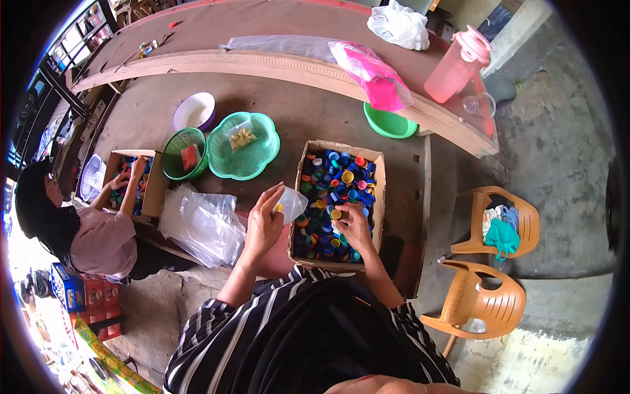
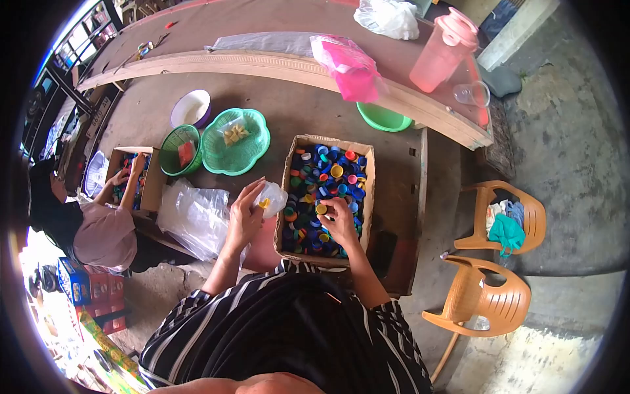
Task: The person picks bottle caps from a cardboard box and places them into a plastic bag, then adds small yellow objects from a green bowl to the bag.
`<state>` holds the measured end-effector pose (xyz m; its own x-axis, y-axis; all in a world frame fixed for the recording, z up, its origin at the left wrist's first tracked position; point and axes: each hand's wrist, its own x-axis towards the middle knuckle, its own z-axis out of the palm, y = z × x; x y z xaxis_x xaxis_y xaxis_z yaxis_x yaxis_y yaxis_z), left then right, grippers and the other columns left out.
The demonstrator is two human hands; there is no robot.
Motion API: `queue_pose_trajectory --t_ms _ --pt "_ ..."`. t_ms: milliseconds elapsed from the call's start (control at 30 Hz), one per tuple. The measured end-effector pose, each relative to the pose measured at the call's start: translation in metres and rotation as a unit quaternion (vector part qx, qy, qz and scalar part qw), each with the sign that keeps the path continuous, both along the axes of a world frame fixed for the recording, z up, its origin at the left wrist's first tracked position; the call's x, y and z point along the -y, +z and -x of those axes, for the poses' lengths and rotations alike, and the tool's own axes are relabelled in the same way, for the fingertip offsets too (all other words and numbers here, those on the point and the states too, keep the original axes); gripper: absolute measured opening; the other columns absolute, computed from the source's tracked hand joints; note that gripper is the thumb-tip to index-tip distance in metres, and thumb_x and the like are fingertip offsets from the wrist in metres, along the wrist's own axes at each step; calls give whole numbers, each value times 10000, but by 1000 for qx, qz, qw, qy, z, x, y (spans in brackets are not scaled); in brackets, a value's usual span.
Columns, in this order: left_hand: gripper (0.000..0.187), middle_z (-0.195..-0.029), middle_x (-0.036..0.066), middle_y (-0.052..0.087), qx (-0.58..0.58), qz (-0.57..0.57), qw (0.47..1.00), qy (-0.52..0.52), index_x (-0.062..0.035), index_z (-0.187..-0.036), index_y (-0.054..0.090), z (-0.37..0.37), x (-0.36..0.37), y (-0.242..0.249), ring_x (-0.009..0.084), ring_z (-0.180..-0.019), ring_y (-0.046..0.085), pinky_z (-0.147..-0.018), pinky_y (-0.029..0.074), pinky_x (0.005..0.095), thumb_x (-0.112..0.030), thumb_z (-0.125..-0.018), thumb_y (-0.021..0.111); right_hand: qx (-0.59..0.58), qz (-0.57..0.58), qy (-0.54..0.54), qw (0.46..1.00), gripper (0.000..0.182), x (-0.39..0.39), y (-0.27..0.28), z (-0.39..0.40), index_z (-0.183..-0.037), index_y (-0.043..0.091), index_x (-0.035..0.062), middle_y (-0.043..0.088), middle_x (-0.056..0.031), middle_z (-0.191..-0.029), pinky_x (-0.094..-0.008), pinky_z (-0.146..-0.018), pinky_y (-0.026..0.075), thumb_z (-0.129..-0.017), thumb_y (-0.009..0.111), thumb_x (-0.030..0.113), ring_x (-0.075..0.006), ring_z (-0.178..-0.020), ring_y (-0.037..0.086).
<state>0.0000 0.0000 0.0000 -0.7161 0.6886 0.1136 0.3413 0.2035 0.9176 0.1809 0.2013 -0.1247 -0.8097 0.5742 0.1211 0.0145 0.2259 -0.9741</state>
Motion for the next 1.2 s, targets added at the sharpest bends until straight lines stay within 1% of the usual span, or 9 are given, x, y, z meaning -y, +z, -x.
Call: queue_pose_trajectory --t_ms 300,467,500,733,833,900,967,1000,1200 --pt "562 -1370 180 580 -70 -19 997 -16 42 -1272 606 -28 29 -3 366 -1202 601 -989 487 382 83 -727 474 8 160 -49 986 330 31 8 -31 -1148 579 3 650 -59 -1076 -300 -869 558 -864 746 26 -157 -995 674" --pt "547 -1378 172 575 -109 -14 994 -22 38 -1272 607 -35 32 -4 361 -1197 605 -981 494 381 78 -742 478 -44 243 -22 969 281 44 9 -32 -1085 577 22 623 -40 -1007 -298 -931 483 -862 747 30 -143 -989 619" --pt "532 -1373 171 575 -67 6 997 -28 36 -1276 602 -39 31 6 361 -1164 619 -963 508 391 69 -757 488 -40 231 -18 972 290 44 8 -32 -1093 571 21 622 -42 -1009 -299 -925 486 -863 747 33 -143 -984 620" --pt "517 -1364 164 570 -203 -1 975 -92 13 -1300 579 -41 16 -9 393 -1090 631 -926 531 431 35 -785 534 25 197 -27 980 279 58 3 -32 -1101 545 24 608 -46 -1035 -281 -842 536 -884 718 57 -127 -939 623" --pt "458 -1340 193 579 -132 -43 987 -77 11 -1308 568 -41 9 -26 419 -1076 628 -921 532 429 -20 -851 587 -20 220 -31 975 268 71 11 -30 -1122 535 14 603 -58 -1045 -291 -864 544 -903 686 49 -146 -972 630" --pt "667 -1431 252 474 -68 -36 992 -96 48 -1399 464 -37 5 -38 379 -1103 647 -926 539 413 -261 -870 728 -41 228 -28 972 298 82 26 -26 -1142 520 -3 608 -79 -1054 -292 -854 533 -895 685 23 -147 -979 624" --pt "850 -1485 274 401 -11 -35 994 -99 74 -1443 399 -42 3 -44 347 -1123 652 -911 553 403 -376 -832 784 -61 232 -27 970 308 91 34 -21 -1155 513 -8 610 -87 -1064 -291 -859 524 -896 679 13 -146 -991 618" --pt "1059 -1540 287 295 -33 -31 992 -116 99 -1488 292 -41 1 -46 316 -1114 660 -859 584 369 -419 -752 851 -70 231 -28 970 303 95 32 -19 -1158 514 -5 610 -85 -1068 -290 -870 521 -901 674 16 -145 -999 616" --pt "1057 -1547 288 271 -6 -11 984 -177 86 -1505 255 -33 -3 -48 317 -1291 525 -809 620 313 -214 -715 889 -88 261 -43 960 331 110 28 -7 -1192 530 -8 632 -72 -1086 -281 -918 503 -897 678 16 -139 -1026 620"
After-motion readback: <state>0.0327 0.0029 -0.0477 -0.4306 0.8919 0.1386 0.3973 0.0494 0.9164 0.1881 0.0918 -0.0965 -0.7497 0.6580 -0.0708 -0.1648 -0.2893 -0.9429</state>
